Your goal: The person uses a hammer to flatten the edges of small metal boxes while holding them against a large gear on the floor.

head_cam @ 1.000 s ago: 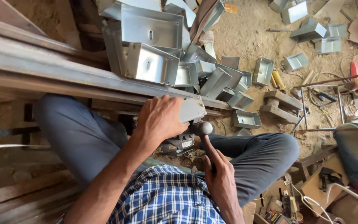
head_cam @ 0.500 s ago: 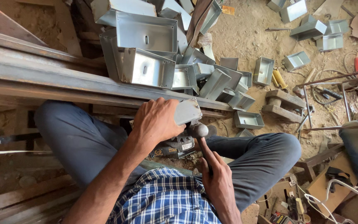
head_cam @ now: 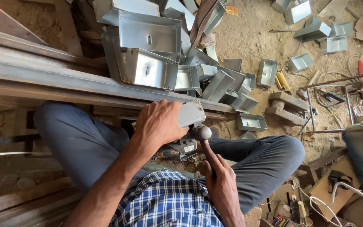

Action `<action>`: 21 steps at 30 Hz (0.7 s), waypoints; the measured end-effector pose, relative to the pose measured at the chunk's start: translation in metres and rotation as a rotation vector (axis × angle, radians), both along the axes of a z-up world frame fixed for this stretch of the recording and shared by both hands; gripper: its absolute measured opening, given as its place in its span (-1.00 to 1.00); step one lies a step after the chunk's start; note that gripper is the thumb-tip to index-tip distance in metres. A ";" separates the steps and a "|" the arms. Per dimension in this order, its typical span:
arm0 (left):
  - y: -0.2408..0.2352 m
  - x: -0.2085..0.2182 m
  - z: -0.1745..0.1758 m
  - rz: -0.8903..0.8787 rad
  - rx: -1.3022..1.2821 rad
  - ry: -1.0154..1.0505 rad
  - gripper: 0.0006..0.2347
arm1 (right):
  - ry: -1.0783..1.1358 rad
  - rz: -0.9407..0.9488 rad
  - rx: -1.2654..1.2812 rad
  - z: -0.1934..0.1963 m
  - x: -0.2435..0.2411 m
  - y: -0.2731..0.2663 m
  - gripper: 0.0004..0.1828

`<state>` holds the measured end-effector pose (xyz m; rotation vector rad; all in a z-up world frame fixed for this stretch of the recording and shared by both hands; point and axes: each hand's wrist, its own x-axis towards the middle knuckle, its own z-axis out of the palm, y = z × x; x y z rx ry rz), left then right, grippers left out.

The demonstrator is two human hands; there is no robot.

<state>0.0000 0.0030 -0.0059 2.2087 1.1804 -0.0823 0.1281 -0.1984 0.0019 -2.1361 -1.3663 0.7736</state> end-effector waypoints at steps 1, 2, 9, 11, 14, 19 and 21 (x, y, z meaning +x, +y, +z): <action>0.000 0.000 0.000 -0.003 0.012 -0.005 -0.51 | 0.004 -0.004 -0.002 0.000 0.000 0.000 -0.38; 0.000 -0.001 0.000 -0.005 0.022 -0.009 -0.50 | 0.001 0.000 0.001 0.001 0.000 0.000 -0.38; -0.001 -0.001 0.004 0.007 0.018 -0.030 -0.52 | 0.005 0.001 0.017 0.002 -0.001 0.001 -0.38; -0.001 -0.002 0.005 0.018 0.026 -0.038 -0.53 | 0.000 0.014 0.033 0.001 0.000 0.001 -0.37; -0.001 -0.001 0.005 -0.005 0.015 -0.009 -0.55 | 0.000 0.014 0.020 0.001 0.000 0.001 -0.38; 0.000 -0.001 0.000 0.002 -0.028 -0.006 -0.55 | -0.001 0.016 0.012 0.001 0.000 0.001 -0.38; 0.000 0.000 0.000 0.001 -0.014 -0.008 -0.55 | -0.003 0.015 0.011 0.001 0.000 0.000 -0.37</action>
